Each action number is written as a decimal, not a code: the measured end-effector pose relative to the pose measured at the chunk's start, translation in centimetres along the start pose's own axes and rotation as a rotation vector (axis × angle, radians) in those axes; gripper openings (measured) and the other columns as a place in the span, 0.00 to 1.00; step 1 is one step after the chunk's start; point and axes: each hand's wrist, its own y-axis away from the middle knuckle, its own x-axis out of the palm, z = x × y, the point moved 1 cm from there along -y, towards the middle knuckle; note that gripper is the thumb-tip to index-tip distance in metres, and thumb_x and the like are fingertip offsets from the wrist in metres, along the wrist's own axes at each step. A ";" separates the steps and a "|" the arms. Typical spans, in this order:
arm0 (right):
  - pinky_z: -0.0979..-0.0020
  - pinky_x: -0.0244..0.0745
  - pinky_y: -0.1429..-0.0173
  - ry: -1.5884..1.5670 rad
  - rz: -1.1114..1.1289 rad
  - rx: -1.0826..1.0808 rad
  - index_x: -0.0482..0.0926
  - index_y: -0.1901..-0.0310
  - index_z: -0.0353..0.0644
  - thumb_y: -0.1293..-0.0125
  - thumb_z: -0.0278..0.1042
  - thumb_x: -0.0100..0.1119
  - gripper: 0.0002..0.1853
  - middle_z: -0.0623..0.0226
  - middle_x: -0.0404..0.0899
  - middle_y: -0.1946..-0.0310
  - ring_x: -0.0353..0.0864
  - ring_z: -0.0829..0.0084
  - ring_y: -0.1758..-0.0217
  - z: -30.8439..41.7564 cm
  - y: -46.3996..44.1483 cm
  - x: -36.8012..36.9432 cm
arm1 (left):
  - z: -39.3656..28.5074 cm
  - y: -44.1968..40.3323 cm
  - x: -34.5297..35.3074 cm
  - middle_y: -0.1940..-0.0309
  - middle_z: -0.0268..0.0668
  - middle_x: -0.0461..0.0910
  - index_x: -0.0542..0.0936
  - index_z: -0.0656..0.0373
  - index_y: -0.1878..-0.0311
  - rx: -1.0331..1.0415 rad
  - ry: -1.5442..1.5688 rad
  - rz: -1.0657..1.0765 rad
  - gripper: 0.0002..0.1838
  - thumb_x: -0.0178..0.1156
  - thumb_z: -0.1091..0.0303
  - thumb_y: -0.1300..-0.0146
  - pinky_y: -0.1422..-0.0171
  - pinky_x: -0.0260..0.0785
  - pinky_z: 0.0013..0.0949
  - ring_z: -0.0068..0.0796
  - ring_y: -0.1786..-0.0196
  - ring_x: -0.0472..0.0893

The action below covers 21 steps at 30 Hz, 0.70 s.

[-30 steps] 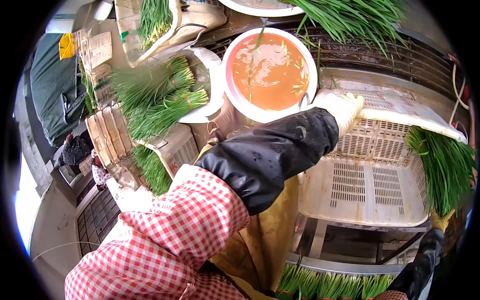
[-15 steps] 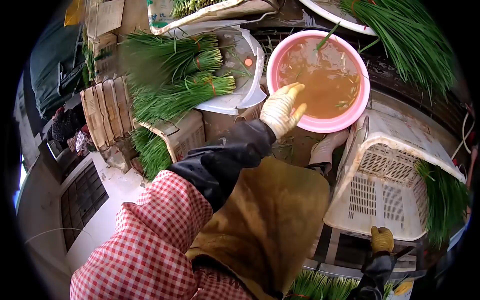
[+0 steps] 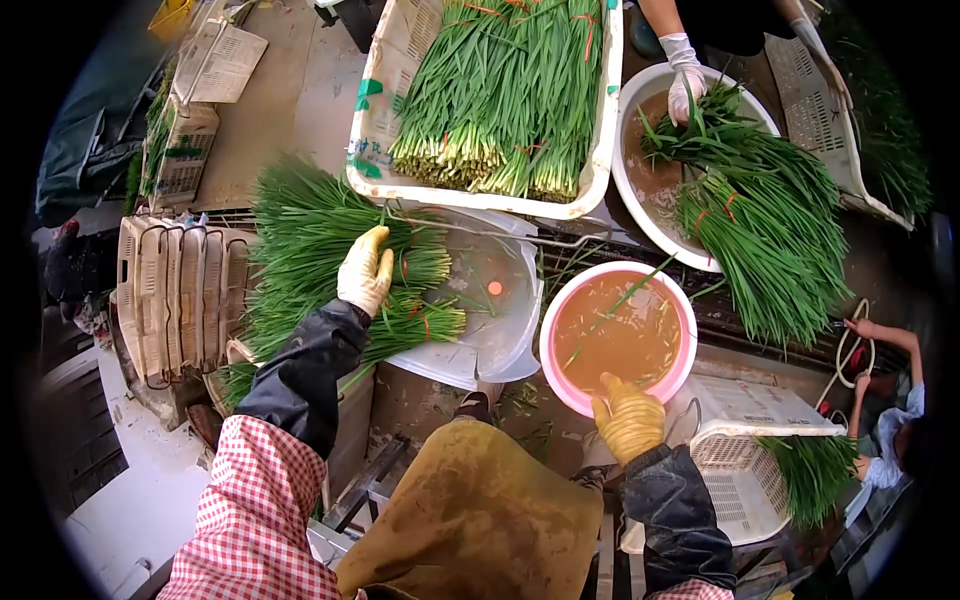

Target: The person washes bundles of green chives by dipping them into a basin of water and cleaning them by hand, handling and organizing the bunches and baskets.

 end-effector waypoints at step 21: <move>0.62 0.54 0.27 -0.016 -0.448 0.510 0.56 0.31 0.32 0.53 0.71 0.65 0.58 0.43 0.60 0.33 0.60 0.52 0.28 9.1 -48.4 -6.6 | 2.0 -15.9 8.6 0.76 0.43 0.82 0.81 0.55 0.72 -0.244 -0.021 0.246 0.19 0.54 0.50 0.36 0.61 0.73 0.44 0.44 0.70 0.82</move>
